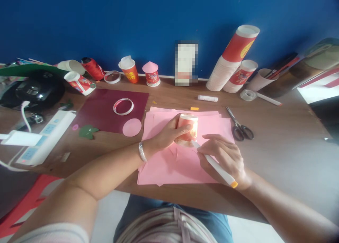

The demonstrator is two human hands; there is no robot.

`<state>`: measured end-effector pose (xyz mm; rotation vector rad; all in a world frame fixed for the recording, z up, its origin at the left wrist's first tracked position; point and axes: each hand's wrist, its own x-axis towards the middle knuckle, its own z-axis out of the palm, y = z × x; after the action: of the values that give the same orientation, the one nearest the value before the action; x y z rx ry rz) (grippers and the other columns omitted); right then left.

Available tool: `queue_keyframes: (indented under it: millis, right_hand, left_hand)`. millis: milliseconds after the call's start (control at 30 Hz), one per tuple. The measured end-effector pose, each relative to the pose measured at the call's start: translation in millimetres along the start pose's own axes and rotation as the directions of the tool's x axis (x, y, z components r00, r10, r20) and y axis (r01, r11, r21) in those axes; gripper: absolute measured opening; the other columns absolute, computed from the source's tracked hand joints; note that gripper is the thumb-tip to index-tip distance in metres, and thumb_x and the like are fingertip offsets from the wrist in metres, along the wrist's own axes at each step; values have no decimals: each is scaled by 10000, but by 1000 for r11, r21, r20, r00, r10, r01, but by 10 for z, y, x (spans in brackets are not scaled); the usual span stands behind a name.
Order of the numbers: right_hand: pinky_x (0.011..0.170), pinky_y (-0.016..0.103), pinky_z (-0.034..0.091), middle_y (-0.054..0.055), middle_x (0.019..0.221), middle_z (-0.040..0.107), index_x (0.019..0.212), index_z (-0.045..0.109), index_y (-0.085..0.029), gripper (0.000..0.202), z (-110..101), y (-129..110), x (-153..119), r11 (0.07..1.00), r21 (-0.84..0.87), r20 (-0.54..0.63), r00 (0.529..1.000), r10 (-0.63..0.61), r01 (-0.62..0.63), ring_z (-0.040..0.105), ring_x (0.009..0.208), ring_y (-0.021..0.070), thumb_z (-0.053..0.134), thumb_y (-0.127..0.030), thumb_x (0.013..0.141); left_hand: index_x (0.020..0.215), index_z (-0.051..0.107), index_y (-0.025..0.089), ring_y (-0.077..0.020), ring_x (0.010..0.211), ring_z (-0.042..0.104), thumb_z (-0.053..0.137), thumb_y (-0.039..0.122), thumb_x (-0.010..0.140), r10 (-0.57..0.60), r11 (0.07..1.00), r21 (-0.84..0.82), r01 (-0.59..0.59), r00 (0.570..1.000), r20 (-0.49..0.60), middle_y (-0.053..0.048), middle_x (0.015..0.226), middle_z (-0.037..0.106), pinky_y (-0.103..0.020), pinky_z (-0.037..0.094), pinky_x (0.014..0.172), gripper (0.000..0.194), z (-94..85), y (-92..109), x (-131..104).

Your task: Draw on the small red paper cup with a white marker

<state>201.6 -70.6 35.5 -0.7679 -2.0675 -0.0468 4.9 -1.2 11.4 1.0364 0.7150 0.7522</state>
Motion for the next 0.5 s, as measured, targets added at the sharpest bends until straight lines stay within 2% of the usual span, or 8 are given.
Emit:
queue_keyframes:
  millis: [267, 500]
  right_hand:
    - [843, 376, 690, -64, 660, 607, 898, 600, -207, 228, -18, -14, 28, 1000, -21, 12, 1000, 7, -6, 590, 575, 98, 647, 11, 849]
    - [838, 361, 689, -70, 653, 609, 880, 603, -217, 238, -10, -26, 29, 999, -46, 3, 1000, 11, -11, 627, 588, 108, 643, 14, 838]
  left_hand:
    - [1251, 561, 191, -181, 914, 707, 785, 508, 856, 6, 1000, -21, -6, 1000, -12, -60, 1046, 675, -291, 564, 774, 554, -9, -15, 6]
    - [1272, 560, 199, -181, 939, 709, 779, 513, 863, -3, 1000, -22, 3, 1000, -20, -65, 1095, 668, -289, 571, 790, 560, -28, -34, 15]
